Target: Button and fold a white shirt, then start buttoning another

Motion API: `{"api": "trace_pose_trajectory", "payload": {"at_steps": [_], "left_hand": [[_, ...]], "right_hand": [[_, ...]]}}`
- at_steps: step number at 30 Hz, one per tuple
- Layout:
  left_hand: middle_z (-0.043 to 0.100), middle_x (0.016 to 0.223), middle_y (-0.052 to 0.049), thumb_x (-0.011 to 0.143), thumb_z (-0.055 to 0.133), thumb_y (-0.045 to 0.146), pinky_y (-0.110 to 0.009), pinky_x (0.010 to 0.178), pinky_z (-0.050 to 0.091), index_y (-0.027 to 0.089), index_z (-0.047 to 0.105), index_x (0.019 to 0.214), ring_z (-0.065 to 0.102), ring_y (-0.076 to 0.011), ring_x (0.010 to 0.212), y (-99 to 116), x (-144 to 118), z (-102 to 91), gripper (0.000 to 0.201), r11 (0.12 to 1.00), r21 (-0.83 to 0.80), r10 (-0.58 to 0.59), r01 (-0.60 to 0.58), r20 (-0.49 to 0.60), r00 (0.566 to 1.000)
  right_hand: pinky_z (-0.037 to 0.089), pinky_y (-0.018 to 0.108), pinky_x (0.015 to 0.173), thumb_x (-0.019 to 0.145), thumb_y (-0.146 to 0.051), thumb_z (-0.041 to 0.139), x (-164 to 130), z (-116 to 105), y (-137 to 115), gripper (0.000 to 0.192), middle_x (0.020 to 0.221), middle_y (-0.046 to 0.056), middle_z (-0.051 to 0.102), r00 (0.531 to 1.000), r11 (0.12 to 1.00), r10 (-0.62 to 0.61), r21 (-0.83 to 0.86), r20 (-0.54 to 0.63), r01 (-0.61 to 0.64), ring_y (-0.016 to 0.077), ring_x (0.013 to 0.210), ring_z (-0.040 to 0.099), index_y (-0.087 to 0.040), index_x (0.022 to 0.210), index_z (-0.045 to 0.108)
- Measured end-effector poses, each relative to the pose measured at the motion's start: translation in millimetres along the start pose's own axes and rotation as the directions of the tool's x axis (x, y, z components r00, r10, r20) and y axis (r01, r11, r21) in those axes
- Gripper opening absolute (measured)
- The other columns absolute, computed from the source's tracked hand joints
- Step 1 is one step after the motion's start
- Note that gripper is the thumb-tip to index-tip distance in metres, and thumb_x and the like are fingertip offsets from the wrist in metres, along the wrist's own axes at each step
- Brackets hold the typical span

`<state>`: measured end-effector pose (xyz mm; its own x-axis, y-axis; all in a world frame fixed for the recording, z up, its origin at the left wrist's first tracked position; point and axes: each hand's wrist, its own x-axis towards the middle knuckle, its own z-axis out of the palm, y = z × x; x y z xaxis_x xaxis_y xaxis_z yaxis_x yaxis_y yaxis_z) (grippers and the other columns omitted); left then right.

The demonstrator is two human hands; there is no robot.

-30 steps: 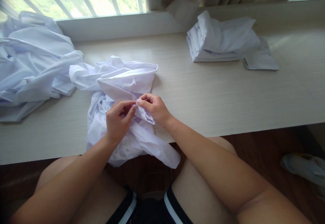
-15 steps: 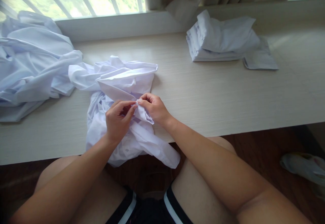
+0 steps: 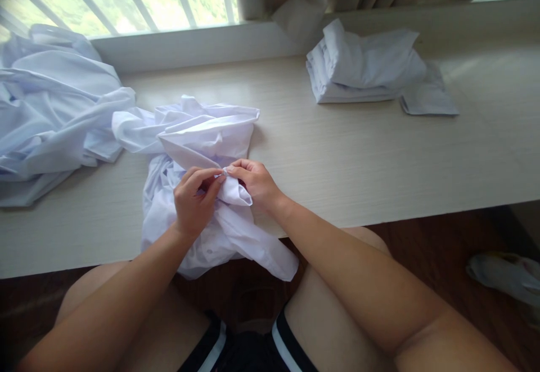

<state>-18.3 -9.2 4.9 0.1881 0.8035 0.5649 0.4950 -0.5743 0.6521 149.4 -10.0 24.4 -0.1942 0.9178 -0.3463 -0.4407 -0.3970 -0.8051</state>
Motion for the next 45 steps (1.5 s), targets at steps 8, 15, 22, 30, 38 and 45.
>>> {"api": "trace_pose_trajectory", "payload": {"at_steps": [8, 15, 22, 30, 38, 45], "left_hand": [[0.068, 0.089, -0.003, 0.095, 0.07, 0.031, -0.025, 0.069, 0.05, 0.021, 0.075, 0.099, 0.063, -0.0125, 0.078, -3.1, 9.4, -3.9, 0.012, 0.989, -0.127, -0.07, 0.08, 0.081, 0.994], [0.069, 0.085, -0.002, 0.092, 0.072, 0.035, -0.022, 0.059, 0.049, 0.02, 0.072, 0.095, 0.06, -0.0109, 0.067, -8.8, 12.1, -5.0, 0.016, 0.875, -0.343, -0.269, 0.343, 0.244, 0.932], [0.065, 0.08, 0.0, 0.089, 0.076, 0.041, -0.021, 0.06, 0.048, 0.019, 0.063, 0.091, 0.056, -0.0099, 0.064, -8.9, 10.6, -6.4, 0.025, 0.908, -0.25, -0.31, 0.338, 0.144, 0.94], [0.042, 0.158, -0.019, 0.085, 0.075, 0.053, -0.06, 0.112, 0.042, 0.026, 0.042, 0.155, 0.039, -0.0414, 0.144, -17.3, 21.9, -61.2, 0.082, 0.728, 0.614, -0.398, 0.306, 0.015, 0.917], [0.065, 0.132, -0.017, 0.095, 0.055, 0.049, -0.05, 0.104, 0.047, 0.025, 0.063, 0.13, 0.061, -0.0355, 0.124, -58.9, -1.6, -120.5, 0.043, 0.558, 0.729, -0.68, 0.396, 0.128, 0.722], [0.064, 0.132, -0.02, 0.091, 0.057, 0.064, -0.038, 0.102, 0.051, 0.015, 0.05, 0.14, 0.064, -0.031, 0.123, -61.6, -9.8, -157.1, 0.07, 0.556, 0.63, -0.698, 0.541, 0.001, 0.716]], "right_hand": [[0.046, 0.024, 0.068, 0.065, -0.04, 0.092, -0.9, -3.9, -4.3, 0.042, 0.079, 0.002, 0.067, 0.993, 0.987, 0.073, 0.134, 0.094, -0.085, 0.0113, 0.072, 0.059, -0.012, 0.085, 0.067], [0.045, 0.022, 0.062, 0.066, -0.046, 0.094, 2.4, -5.2, 2.1, 0.047, 0.076, -0.001, 0.064, 0.995, 0.997, 0.003, 0.078, 0.099, -0.011, 0.0097, 0.066, 0.057, -0.015, 0.084, 0.063], [0.049, 0.022, 0.066, 0.065, -0.044, 0.094, 6.0, -9.1, -0.2, 0.055, 0.087, 0.001, 0.07, 0.991, 0.998, -0.061, 0.027, 0.116, 0.058, 0.011, 0.072, 0.062, -0.015, 0.103, 0.066], [0.053, 0.026, 0.064, 0.063, -0.043, 0.085, 17.8, -39.6, -13.1, 0.051, 0.084, 0.002, 0.068, 0.946, 0.962, -0.271, -0.009, -0.178, 0.273, 0.015, 0.071, 0.063, -0.016, 0.101, 0.062], [0.053, 0.034, 0.063, 0.071, -0.029, 0.05, -73.0, -172.8, -117.4, 0.02, 0.079, -0.002, 0.053, 0.452, 0.87, -0.419, -0.206, -0.788, 0.448, 0.0155, 0.066, 0.058, -0.025, 0.085, 0.037], [0.045, 0.051, 0.107, 0.076, -0.026, 0.058, -152.0, -206.1, -110.3, 0.018, 0.126, 0.02, 0.055, 0.087, 0.726, -0.68, -0.651, -0.728, 0.221, 0.0295, 0.126, 0.053, -0.024, 0.094, 0.054]]}}
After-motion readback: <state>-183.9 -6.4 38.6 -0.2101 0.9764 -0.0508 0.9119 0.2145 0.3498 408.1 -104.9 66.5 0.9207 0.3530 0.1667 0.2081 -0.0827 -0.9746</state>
